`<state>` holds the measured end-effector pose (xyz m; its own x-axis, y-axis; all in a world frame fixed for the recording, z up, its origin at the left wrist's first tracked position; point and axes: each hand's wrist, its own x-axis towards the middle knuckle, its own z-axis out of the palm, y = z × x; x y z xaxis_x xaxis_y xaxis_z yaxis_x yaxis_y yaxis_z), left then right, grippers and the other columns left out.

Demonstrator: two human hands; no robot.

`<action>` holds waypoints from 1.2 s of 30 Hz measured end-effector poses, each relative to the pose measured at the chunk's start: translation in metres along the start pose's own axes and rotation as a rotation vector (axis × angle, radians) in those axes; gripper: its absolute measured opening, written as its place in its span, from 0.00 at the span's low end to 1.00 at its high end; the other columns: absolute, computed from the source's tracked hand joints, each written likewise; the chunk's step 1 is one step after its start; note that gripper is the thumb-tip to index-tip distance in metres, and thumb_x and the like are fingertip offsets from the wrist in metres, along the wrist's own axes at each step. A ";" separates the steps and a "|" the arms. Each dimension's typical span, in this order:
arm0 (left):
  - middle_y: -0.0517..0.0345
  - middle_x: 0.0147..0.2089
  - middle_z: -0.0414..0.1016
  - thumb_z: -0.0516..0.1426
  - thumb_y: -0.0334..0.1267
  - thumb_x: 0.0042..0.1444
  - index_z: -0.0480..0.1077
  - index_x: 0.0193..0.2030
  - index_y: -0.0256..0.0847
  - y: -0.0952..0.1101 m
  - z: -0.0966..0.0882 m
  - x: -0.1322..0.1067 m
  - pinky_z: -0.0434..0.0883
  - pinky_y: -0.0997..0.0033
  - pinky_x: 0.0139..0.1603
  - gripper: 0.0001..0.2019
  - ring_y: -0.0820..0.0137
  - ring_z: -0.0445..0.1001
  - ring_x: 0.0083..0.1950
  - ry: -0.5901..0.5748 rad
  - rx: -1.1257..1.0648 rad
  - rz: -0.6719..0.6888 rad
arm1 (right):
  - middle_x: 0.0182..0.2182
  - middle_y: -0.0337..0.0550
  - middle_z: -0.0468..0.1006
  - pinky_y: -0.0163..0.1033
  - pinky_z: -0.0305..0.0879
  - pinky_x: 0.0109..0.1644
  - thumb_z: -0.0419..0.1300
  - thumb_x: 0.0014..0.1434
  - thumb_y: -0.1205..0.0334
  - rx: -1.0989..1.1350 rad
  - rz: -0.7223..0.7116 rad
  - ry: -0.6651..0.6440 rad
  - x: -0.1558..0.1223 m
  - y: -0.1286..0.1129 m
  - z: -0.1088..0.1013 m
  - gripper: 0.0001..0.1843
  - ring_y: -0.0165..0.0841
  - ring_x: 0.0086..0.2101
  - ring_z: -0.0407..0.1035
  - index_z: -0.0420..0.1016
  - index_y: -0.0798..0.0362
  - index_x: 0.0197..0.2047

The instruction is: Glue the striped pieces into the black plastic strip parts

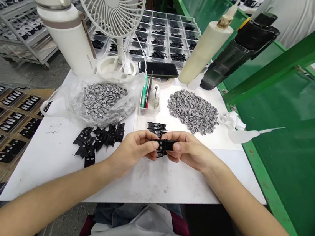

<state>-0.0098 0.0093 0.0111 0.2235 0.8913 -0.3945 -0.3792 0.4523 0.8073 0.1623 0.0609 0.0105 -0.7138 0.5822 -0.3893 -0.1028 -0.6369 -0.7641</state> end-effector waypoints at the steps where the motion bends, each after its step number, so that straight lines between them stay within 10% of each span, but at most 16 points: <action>1: 0.62 0.22 0.70 0.62 0.37 0.43 0.69 0.31 0.36 0.000 0.001 0.000 0.68 0.74 0.29 0.10 0.77 0.68 0.24 0.016 0.001 0.008 | 0.16 0.35 0.67 0.29 0.53 0.20 0.69 0.39 0.59 -0.023 -0.010 0.003 0.000 0.000 0.000 0.18 0.22 0.18 0.58 0.74 0.60 0.34; 7: 0.62 0.22 0.70 0.63 0.38 0.43 0.71 0.32 0.35 -0.001 -0.002 0.003 0.67 0.74 0.29 0.11 0.77 0.68 0.23 0.063 0.060 0.035 | 0.22 0.37 0.70 0.30 0.54 0.21 0.69 0.39 0.60 -0.196 -0.105 0.145 0.001 0.000 -0.001 0.17 0.23 0.20 0.60 0.74 0.59 0.33; 18: 0.60 0.26 0.72 0.62 0.38 0.44 0.71 0.31 0.35 0.003 -0.005 0.002 0.68 0.73 0.32 0.09 0.76 0.70 0.26 -0.164 -0.024 -0.018 | 0.21 0.42 0.74 0.33 0.63 0.22 0.65 0.44 0.51 -0.030 -0.007 -0.073 -0.006 -0.007 -0.001 0.21 0.27 0.20 0.66 0.75 0.61 0.34; 36: 0.59 0.26 0.74 0.64 0.37 0.42 0.71 0.30 0.36 -0.005 -0.006 0.003 0.69 0.74 0.31 0.10 0.76 0.71 0.25 -0.170 -0.071 -0.047 | 0.20 0.38 0.72 0.30 0.64 0.22 0.63 0.48 0.62 -0.150 -0.063 0.030 -0.002 0.000 0.001 0.08 0.24 0.19 0.66 0.72 0.59 0.27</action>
<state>-0.0122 0.0103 0.0032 0.3888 0.8539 -0.3459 -0.4261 0.4995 0.7543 0.1628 0.0591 0.0123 -0.6877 0.6352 -0.3516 -0.0404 -0.5171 -0.8550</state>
